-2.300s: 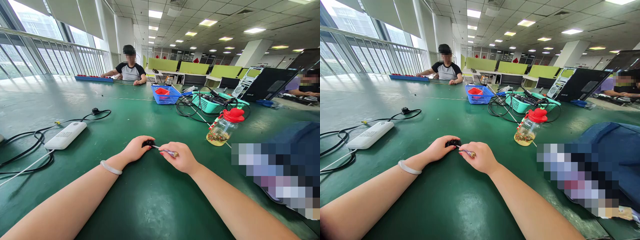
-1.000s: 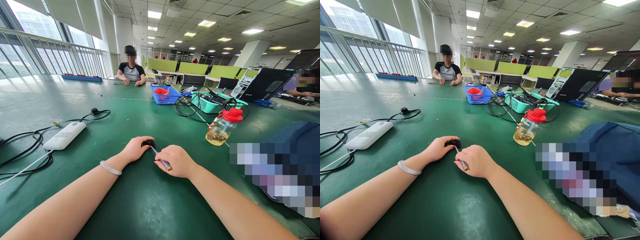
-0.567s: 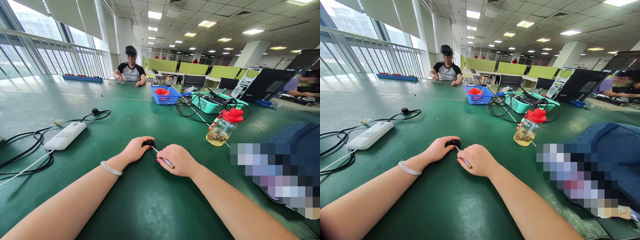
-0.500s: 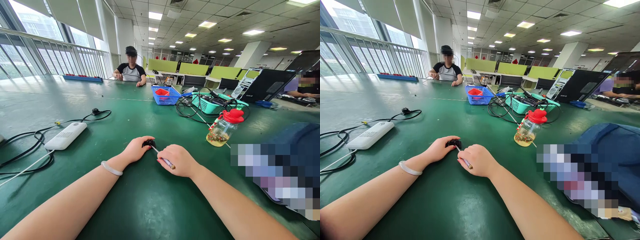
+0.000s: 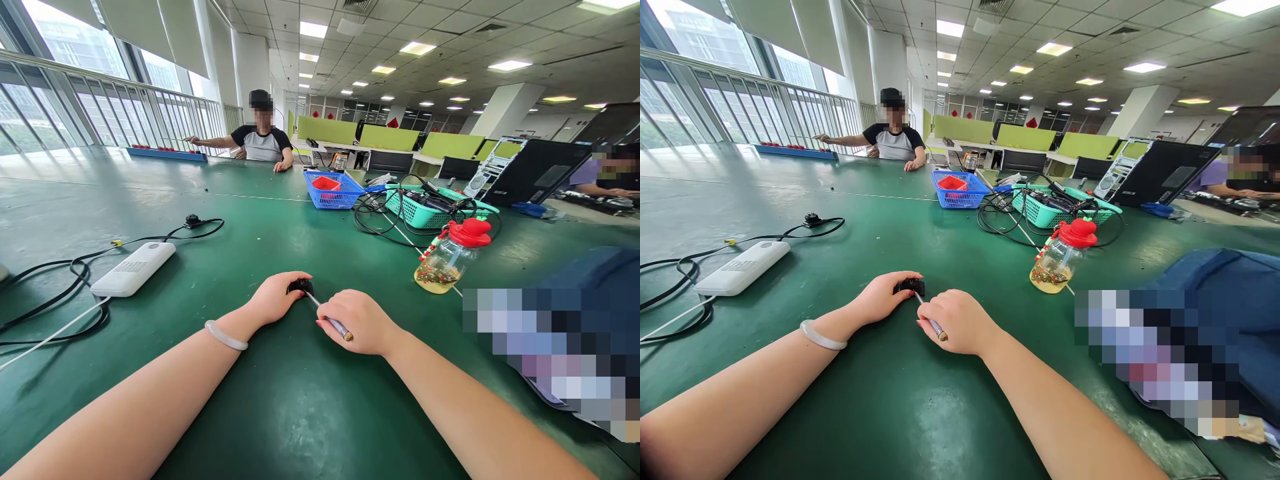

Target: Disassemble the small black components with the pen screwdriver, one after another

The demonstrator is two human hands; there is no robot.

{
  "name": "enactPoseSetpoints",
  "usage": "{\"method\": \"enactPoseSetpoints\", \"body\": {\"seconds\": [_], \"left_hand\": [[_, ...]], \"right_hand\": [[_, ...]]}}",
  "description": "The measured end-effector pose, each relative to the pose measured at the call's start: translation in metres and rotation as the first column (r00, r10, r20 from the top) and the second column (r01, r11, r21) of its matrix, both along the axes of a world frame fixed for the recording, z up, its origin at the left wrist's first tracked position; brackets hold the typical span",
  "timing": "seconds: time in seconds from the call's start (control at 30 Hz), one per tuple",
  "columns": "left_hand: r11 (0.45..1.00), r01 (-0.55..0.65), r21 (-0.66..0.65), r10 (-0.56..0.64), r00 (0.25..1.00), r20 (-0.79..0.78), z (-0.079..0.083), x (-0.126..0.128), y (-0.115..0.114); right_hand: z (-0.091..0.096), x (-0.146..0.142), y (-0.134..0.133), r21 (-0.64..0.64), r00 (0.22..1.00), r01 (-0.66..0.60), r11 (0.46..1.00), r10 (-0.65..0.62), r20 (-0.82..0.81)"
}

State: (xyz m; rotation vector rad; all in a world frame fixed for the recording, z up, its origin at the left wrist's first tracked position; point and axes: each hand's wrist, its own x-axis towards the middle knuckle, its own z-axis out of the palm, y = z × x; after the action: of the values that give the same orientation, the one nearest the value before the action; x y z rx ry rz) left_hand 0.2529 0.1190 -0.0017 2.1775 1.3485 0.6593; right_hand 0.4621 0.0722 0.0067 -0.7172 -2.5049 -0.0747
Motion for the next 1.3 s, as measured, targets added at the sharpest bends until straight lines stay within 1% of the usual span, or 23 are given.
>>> {"method": "enactPoseSetpoints", "body": {"seconds": [0.33, 0.5, 0.7, 0.9, 1.03, 1.13, 1.3], "left_hand": [[1.0, -0.009, -0.005, 0.009, 1.0, -0.003, 0.0008, -0.0003, -0.0003], [1.0, -0.014, 0.018, 0.014, 1.0, 0.003, -0.0004, -0.0006, 0.0001], [1.0, -0.005, 0.018, 0.004, 1.0, 0.02, -0.0019, -0.0012, 0.001], [1.0, -0.002, -0.017, 0.003, 0.999, 0.042, -0.0006, -0.0016, -0.0006], [1.0, 0.009, -0.018, -0.009, 1.0, 0.014, -0.0001, -0.0011, -0.0017], [1.0, 0.003, -0.011, -0.004, 1.0, -0.017, -0.0012, -0.0011, -0.001], [1.0, -0.002, -0.013, 0.001, 1.0, -0.03, -0.0024, -0.0014, -0.0002]], "right_hand": [[0.0, 0.0004, 0.0002, 0.038, 1.0, 0.014, 0.999, -0.012, -0.029], [0.0001, 0.0007, 0.0003, 0.063, 0.999, 0.016, 0.998, -0.013, -0.048], [-0.0012, 0.001, 0.0005, 0.082, 0.995, 0.026, 0.996, -0.018, -0.093], [-0.001, 0.0019, 0.0008, 0.112, 0.993, 0.072, 0.991, -0.061, -0.103], [-0.0015, 0.0018, 0.0011, 0.124, 0.992, 0.093, 0.988, -0.081, -0.098], [-0.0019, 0.0015, 0.0014, 0.106, 0.989, 0.114, 0.988, -0.103, -0.103], [-0.0024, 0.0021, 0.0027, 0.021, 0.975, 0.157, 0.987, -0.152, -0.16]]}}
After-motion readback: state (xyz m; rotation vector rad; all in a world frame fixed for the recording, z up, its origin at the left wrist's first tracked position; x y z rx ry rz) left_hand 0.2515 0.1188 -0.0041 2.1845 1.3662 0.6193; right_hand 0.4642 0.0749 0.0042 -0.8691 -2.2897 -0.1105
